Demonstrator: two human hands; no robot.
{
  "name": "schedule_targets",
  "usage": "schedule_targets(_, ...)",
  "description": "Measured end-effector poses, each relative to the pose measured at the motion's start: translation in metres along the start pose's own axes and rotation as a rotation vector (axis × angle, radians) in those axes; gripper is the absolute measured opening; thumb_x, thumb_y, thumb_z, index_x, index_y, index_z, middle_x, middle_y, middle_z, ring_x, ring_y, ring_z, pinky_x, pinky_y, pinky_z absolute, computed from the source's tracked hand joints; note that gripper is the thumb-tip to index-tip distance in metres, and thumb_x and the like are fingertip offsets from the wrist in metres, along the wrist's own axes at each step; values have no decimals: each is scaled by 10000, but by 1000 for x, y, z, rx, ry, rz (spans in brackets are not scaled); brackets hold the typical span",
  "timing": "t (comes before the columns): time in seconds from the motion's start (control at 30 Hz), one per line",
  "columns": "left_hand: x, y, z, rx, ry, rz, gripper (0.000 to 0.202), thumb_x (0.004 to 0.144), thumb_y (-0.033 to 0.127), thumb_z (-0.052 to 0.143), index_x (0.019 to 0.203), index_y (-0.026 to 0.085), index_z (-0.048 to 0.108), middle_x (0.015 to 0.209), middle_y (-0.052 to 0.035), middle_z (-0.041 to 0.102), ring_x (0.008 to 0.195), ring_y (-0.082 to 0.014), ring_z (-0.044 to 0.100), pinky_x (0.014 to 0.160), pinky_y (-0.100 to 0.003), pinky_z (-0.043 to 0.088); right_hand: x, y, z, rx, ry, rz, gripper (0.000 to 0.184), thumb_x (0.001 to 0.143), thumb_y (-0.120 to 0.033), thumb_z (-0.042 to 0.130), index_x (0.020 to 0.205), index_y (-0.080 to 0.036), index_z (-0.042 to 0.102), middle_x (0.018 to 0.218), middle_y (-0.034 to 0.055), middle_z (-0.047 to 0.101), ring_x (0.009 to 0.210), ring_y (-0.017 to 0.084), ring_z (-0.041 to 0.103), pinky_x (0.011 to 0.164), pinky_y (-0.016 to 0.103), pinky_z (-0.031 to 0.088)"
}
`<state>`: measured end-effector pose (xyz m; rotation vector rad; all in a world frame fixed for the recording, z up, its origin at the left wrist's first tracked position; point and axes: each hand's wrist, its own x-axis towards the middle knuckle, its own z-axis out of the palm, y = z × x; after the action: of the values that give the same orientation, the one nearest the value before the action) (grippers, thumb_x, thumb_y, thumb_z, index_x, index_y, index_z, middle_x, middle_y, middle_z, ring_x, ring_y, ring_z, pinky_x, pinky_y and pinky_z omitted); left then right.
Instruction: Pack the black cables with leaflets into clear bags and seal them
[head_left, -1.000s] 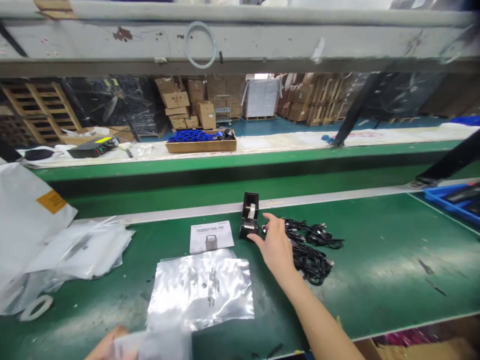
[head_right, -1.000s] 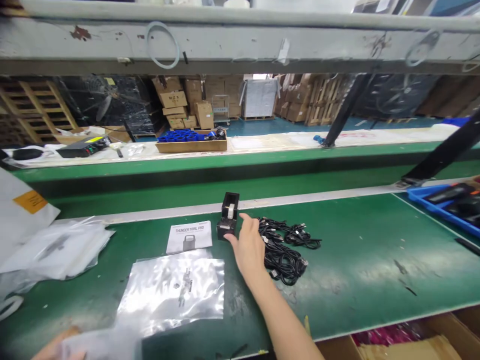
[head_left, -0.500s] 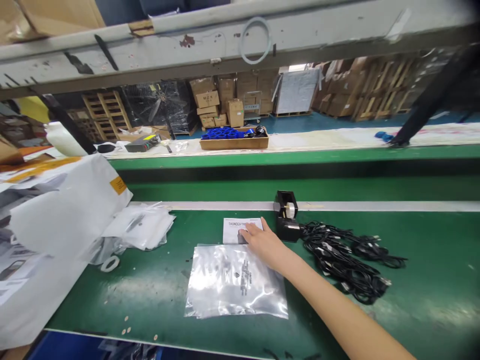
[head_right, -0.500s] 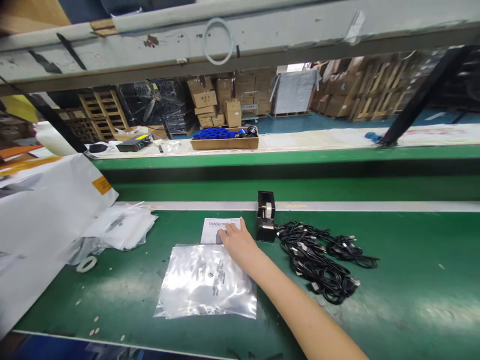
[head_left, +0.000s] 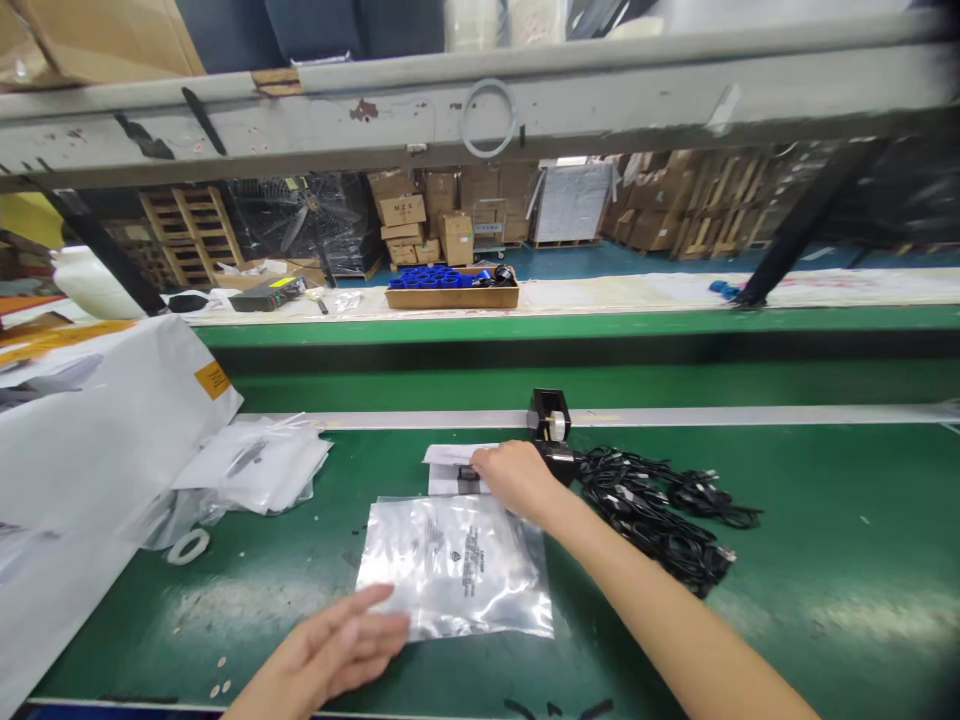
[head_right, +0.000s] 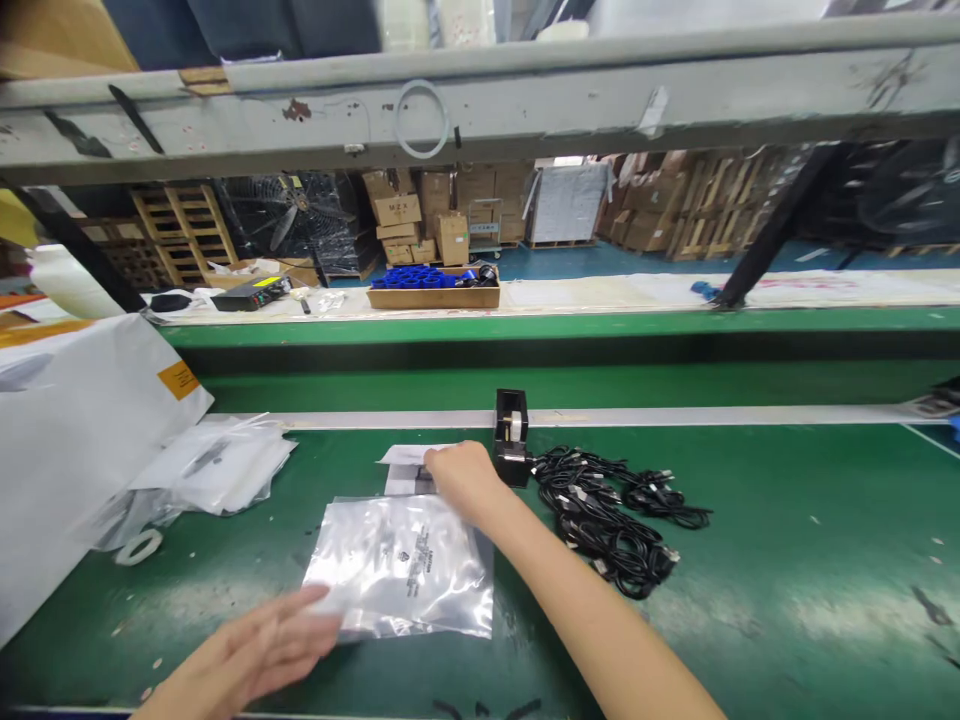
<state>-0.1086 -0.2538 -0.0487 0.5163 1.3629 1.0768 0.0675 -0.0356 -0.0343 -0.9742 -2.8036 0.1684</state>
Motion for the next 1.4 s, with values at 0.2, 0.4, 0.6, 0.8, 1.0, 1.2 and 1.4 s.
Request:
schedule_targets(0.2, 51, 19, 67, -206, 46, 41, 447, 721, 382, 611, 1091, 138, 551, 1046, -97, 663, 967, -213, 602, 860, -328, 454, -79, -25, 11, 268, 320, -208, 125, 820, -186, 488, 880, -186, 597, 1088, 79, 613, 1015, 200, 543, 1016, 424, 257)
schedule_targets(0.4, 64, 0, 94, 265, 103, 238, 363, 707, 486, 548, 905, 188, 612, 760, -17, 683, 711, -183, 621, 638, -285, 488, -133, 7, 22, 1217, 124, 579, 357, 776, -337, 536, 1067, -130, 524, 863, 85, 644, 712, 166, 588, 600, 278, 476)
schedule_targets(0.6, 79, -6, 127, 614, 218, 411, 263, 708, 479, 540, 713, 216, 537, 644, 22, 470, 590, -163, 465, 583, -308, 379, -167, 45, 20, 1404, 275, 843, 341, 735, -409, 590, 926, -127, 583, 608, -6, 574, 467, 68, 407, 389, 169, 288)
schedule_targets(0.8, 84, -16, 128, 1090, 331, 515, 321, 644, 506, 597, 675, 189, 558, 792, -58, 491, 832, -276, 445, 746, -424, 362, -180, 54, 26, 1440, 268, 813, 342, 734, -419, 587, 918, -131, 576, 641, 9, 591, 499, 87, 442, 420, 187, 329)
schedule_targets(1.0, 83, -14, 109, 1184, 418, 541, 336, 659, 536, 574, 710, 204, 564, 808, -57, 522, 843, -278, 477, 770, -437, 386, -179, 56, 34, 1410, 255, 773, 321, 739, -437, 568, 868, -143, 572, 635, 3, 578, 519, 103, 464, 430, 199, 345)
schedule_targets(1.2, 90, -12, 124, 1174, 310, 461, 259, 712, 454, 555, 617, 221, 614, 740, -43, 567, 791, -253, 520, 704, -370, 404, -180, 51, 29, 1384, 252, 797, 349, 740, -452, 555, 898, -141, 578, 655, 12, 592, 552, 117, 490, 449, 207, 359)
schedule_targets(1.4, 91, -17, 115, 1091, 282, 517, 337, 783, 476, 442, 689, 220, 640, 732, -35, 556, 764, -225, 529, 702, -335, 406, -168, 44, 31, 1474, 238, 817, 369, 730, -465, 566, 892, -133, 572, 609, 1, 574, 489, 100, 463, 410, 200, 352)
